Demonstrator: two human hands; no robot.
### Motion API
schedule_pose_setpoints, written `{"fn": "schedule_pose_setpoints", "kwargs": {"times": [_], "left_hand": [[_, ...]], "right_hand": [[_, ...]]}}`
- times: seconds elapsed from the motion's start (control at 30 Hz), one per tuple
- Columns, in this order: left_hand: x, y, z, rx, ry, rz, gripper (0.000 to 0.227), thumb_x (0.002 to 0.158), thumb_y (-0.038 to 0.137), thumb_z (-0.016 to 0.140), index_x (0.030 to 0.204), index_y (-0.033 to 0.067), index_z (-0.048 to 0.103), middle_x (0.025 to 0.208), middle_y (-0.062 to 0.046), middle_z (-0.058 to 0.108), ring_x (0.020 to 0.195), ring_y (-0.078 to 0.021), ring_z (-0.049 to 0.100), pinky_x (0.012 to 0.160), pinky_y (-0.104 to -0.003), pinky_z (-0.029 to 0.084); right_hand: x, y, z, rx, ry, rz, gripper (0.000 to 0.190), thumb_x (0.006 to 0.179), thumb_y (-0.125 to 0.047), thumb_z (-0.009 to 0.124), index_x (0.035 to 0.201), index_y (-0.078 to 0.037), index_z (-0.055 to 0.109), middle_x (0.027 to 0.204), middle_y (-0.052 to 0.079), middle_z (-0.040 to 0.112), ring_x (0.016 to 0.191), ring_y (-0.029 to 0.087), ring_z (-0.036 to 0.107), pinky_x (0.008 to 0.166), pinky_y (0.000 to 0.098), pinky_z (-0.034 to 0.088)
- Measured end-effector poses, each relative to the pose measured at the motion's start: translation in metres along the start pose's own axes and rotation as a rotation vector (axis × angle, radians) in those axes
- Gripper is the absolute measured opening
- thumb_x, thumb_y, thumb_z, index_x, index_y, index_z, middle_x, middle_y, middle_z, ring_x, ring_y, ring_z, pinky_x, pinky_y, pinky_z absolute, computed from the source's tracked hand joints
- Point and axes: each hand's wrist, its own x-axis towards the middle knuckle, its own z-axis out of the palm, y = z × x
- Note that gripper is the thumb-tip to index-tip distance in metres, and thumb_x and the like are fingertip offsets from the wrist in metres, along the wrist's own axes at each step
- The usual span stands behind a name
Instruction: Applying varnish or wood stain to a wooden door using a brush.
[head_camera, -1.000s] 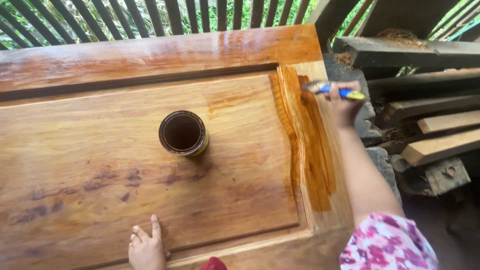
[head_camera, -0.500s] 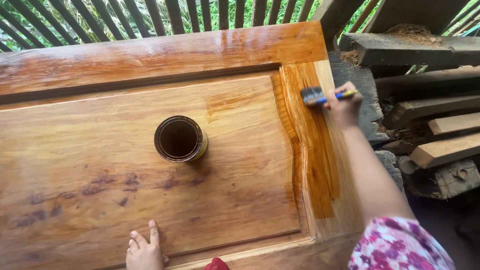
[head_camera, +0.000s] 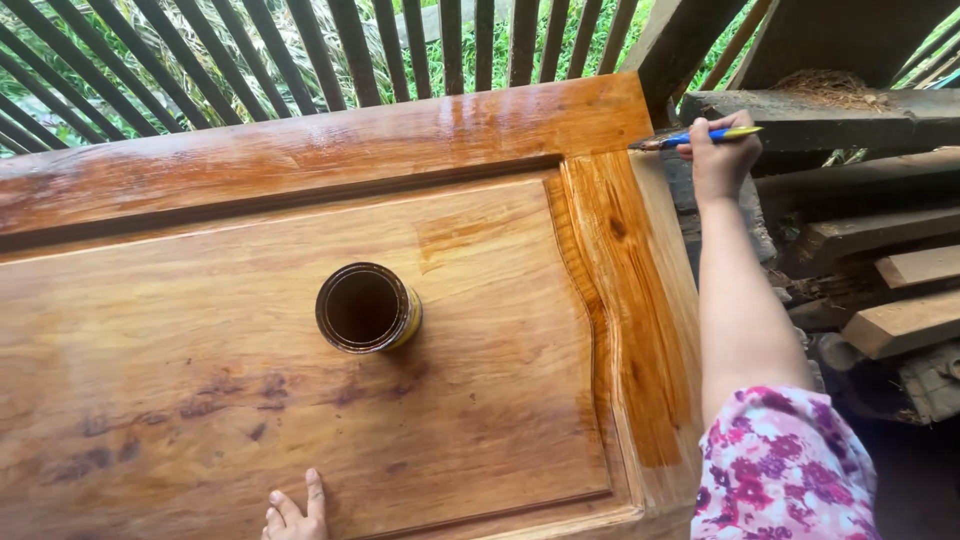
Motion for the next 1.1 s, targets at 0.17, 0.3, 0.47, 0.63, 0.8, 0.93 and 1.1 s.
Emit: {"fn": "schedule_pose_setpoints", "kwargs": {"times": [0.17,0.3,0.47,0.63,0.8,0.93,1.1], "left_hand": [[0.007,-0.007,-0.036,-0.150,0.041,-0.039,0.054,0.086,0.015,0.058,0.137,0.0314,0.066,0.114,-0.038,0.071,0.084,-0.0433,0.071,0.070,-0.052,0.058],[0.008,-0.004,-0.011,-0.136,0.131,-0.024,0.053,0.095,0.000,0.060,0.138,0.0288,0.069,0.110,-0.040,0.071,0.078,-0.0438,0.069,0.067,-0.053,0.057],[0.000,0.001,0.027,-0.149,0.220,-0.006,0.055,0.095,-0.006,0.060,0.137,0.0287,0.069,0.107,-0.045,0.070,0.076,-0.0456,0.068,0.063,-0.053,0.055],[0.004,-0.006,-0.005,-0.101,0.082,0.035,0.057,0.090,-0.001,0.067,0.139,0.0289,0.068,0.110,-0.043,0.069,0.081,-0.0447,0.069,0.066,-0.053,0.056],[0.061,-0.026,-0.122,-0.139,-0.657,0.058,0.133,0.044,0.051,0.095,0.160,0.0313,0.034,0.141,-0.035,0.052,0.116,-0.0373,0.066,0.094,-0.043,0.059],[0.072,-0.029,-0.155,-0.161,-0.678,0.037,0.140,0.041,0.057,0.097,0.159,0.0306,0.026,0.147,-0.032,0.049,0.126,-0.0350,0.063,0.099,-0.039,0.058],[0.077,-0.040,-0.177,-0.252,-0.599,0.064,0.132,0.048,0.055,0.095,0.159,0.0213,0.031,0.141,-0.036,0.051,0.122,-0.0381,0.064,0.098,-0.038,0.057]], "right_hand": [[-0.044,0.006,-0.017,-0.087,-0.031,0.023,0.022,0.104,0.000,0.066,0.089,-0.002,0.050,0.084,0.016,0.068,0.069,0.021,0.076,0.056,0.0238,0.064],[-0.039,-0.014,-0.040,-0.193,-0.065,0.031,0.021,0.103,0.001,0.064,0.087,-0.002,0.051,0.081,0.016,0.068,0.065,0.019,0.075,0.053,0.0245,0.062],[-0.008,-0.009,-0.030,-0.110,0.000,-0.031,0.022,0.108,0.000,0.062,0.089,-0.002,0.051,0.081,0.016,0.070,0.067,0.018,0.077,0.057,0.0252,0.062],[-0.006,0.001,0.002,0.000,0.030,-0.005,0.024,0.106,-0.002,0.065,0.088,-0.003,0.049,0.080,0.014,0.070,0.067,0.018,0.077,0.056,0.0255,0.064],[-0.049,0.021,-0.020,-0.087,-0.004,0.099,0.024,0.101,-0.001,0.068,0.087,-0.003,0.048,0.077,0.009,0.064,0.060,0.016,0.070,0.051,0.0271,0.058],[-0.120,-0.001,-0.064,-0.068,-0.015,0.128,0.025,0.101,-0.002,0.068,0.088,-0.002,0.047,0.077,0.008,0.062,0.059,0.016,0.066,0.051,0.0284,0.055],[-0.211,-0.020,-0.124,-0.061,-0.042,0.175,0.024,0.102,-0.003,0.069,0.088,-0.003,0.049,0.078,0.006,0.062,0.062,0.013,0.066,0.054,0.0279,0.056]]}}
